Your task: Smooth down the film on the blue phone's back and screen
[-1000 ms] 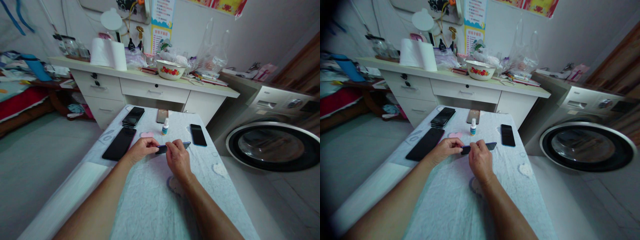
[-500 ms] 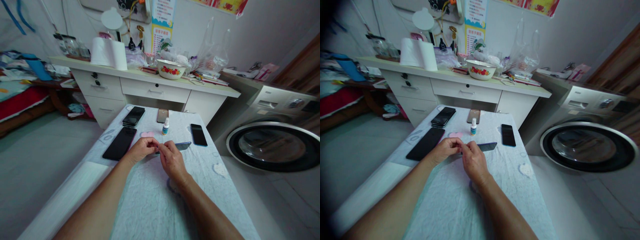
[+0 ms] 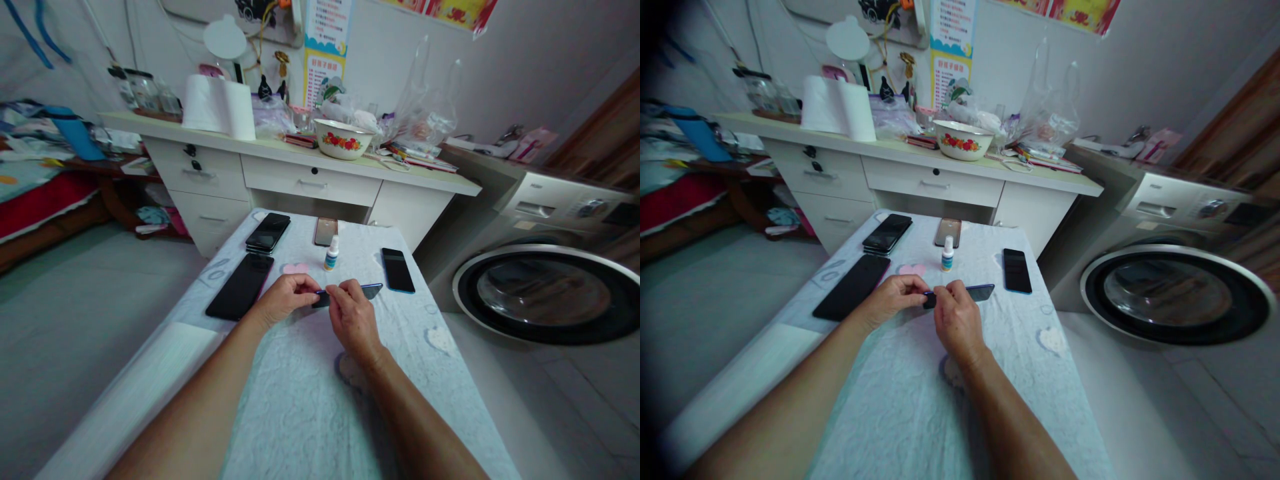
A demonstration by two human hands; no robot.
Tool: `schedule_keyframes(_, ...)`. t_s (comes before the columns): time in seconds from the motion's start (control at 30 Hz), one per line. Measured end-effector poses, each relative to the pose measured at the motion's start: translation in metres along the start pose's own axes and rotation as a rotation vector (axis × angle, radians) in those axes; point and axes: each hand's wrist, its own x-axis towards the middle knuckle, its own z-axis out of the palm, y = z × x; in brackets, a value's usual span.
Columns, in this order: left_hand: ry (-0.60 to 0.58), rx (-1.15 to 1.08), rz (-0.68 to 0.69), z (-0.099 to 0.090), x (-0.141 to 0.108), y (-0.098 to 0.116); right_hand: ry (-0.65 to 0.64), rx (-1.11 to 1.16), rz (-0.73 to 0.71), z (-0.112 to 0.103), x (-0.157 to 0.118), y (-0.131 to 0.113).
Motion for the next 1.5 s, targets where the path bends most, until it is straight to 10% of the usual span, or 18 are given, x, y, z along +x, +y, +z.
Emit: schedule_keyframes(1.5, 0.023, -0.028, -0.007, -0.01, 0.001, -0.002, 0.135, -0.084, 0.123, -0.014, 0.001, 0.024)
